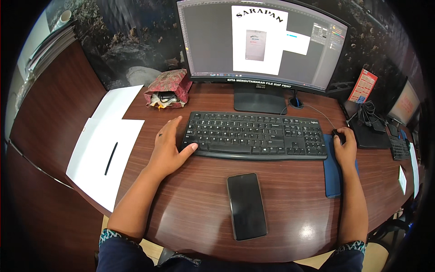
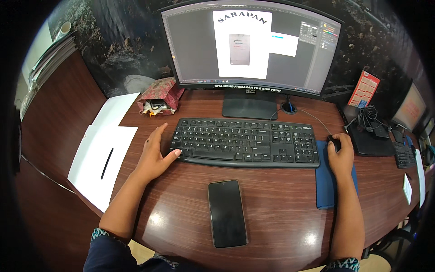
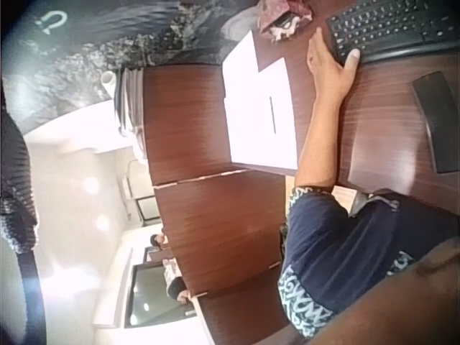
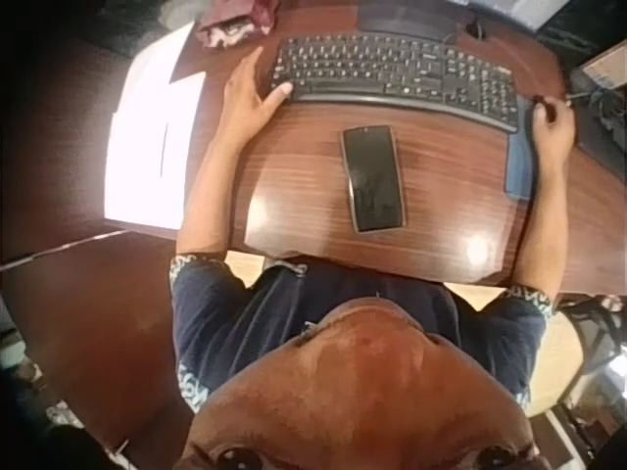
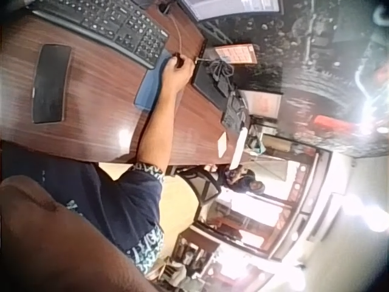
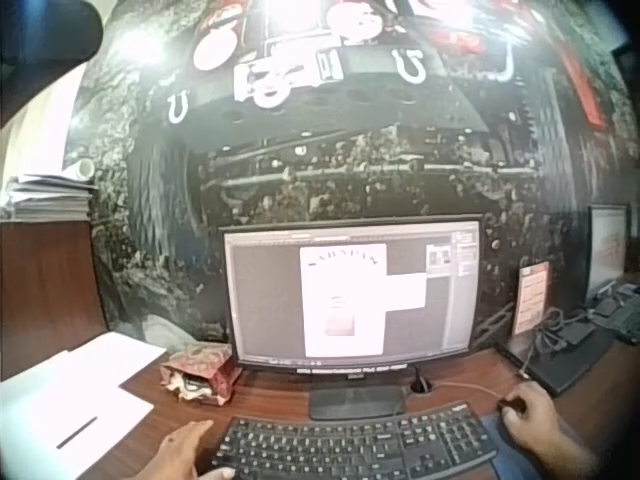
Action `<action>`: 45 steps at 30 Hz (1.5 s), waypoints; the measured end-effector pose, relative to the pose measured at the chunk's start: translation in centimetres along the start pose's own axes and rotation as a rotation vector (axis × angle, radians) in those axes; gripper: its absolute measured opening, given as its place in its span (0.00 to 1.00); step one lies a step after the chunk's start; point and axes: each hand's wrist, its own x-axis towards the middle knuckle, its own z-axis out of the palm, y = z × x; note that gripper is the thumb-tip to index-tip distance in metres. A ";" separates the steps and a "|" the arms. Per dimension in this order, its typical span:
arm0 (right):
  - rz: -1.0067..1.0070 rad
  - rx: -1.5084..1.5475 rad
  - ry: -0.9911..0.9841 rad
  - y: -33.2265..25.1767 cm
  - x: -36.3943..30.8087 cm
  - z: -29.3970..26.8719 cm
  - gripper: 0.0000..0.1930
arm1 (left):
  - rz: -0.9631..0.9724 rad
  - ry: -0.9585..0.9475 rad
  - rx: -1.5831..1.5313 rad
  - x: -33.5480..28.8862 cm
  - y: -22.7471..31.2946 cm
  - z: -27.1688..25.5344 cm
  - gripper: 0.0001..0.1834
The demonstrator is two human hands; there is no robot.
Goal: Designing a poster using digital design software on a computer.
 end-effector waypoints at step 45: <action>0.148 -0.047 -0.033 -2.2 -0.4 -1.2 0.14 | -0.131 -0.346 -0.194 0.2 -1.2 1.0 0.50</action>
